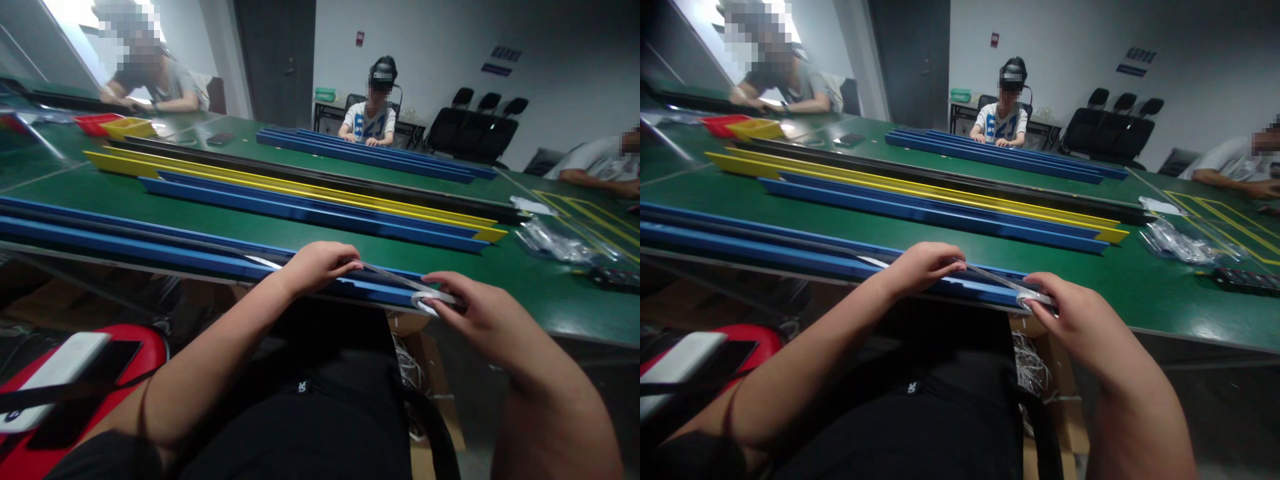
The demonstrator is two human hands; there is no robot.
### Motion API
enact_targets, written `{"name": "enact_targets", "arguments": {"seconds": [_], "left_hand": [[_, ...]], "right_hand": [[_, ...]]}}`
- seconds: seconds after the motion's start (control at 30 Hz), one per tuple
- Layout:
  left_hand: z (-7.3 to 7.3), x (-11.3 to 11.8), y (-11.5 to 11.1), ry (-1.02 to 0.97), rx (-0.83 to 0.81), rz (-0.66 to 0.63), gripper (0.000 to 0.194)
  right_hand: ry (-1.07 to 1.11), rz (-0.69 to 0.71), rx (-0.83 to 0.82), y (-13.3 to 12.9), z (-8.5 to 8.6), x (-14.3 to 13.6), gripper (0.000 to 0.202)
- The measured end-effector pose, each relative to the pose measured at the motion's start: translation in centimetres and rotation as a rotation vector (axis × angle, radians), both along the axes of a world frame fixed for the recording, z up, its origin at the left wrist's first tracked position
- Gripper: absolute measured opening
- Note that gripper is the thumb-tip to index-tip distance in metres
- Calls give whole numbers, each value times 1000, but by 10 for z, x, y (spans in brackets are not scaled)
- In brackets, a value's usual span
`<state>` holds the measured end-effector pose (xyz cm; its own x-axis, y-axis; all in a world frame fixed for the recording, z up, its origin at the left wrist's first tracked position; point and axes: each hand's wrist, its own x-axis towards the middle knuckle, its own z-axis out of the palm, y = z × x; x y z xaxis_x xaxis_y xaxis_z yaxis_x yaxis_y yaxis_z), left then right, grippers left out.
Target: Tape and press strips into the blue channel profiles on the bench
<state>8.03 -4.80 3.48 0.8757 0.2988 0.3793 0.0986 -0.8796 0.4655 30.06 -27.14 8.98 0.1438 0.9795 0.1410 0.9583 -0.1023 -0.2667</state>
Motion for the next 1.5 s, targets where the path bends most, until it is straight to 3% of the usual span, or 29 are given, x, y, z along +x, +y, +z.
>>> {"name": "enact_targets", "arguments": {"seconds": [0.1, 0.27, 0.43, 0.57, 0.67, 0.83, 1.03, 1.2, 1.37, 1.5], "left_hand": [[-1, -2, 5, -8, 8, 17, 36], [-1, -2, -1, -2, -1, -1, 33], [-1, 2, -13, 2, -39, -25, 34], [-4, 5, -18, -12, -46, -51, 36], [-7, 7, -21, -15, -45, -74, 35], [-3, 9, -28, -55, -82, -111, 35], [4, 10, -43, -188, -185, -198, 32], [1, 7, -54, -247, -288, -192, 28], [-3, 3, -58, -274, -283, -139, 25], [-3, 2, -58, -253, -204, -93, 24]], "right_hand": [[-18, -74, 13, -3, 3, 4, 29], [230, -145, 179, -13, 2, 3, 29], [516, -243, 505, -11, -16, -5, 21], [681, -195, 766, -2, -33, -16, 12], [733, -189, 855, 6, -43, -25, 8], [830, -155, 874, 16, -55, -40, 10], [761, -94, 883, 20, -57, -53, 5], [690, -135, 875, 22, -60, -63, 6], [727, -127, 890, 23, -64, -71, 5], [416, -91, 692, 17, -56, -62, 14]]}}
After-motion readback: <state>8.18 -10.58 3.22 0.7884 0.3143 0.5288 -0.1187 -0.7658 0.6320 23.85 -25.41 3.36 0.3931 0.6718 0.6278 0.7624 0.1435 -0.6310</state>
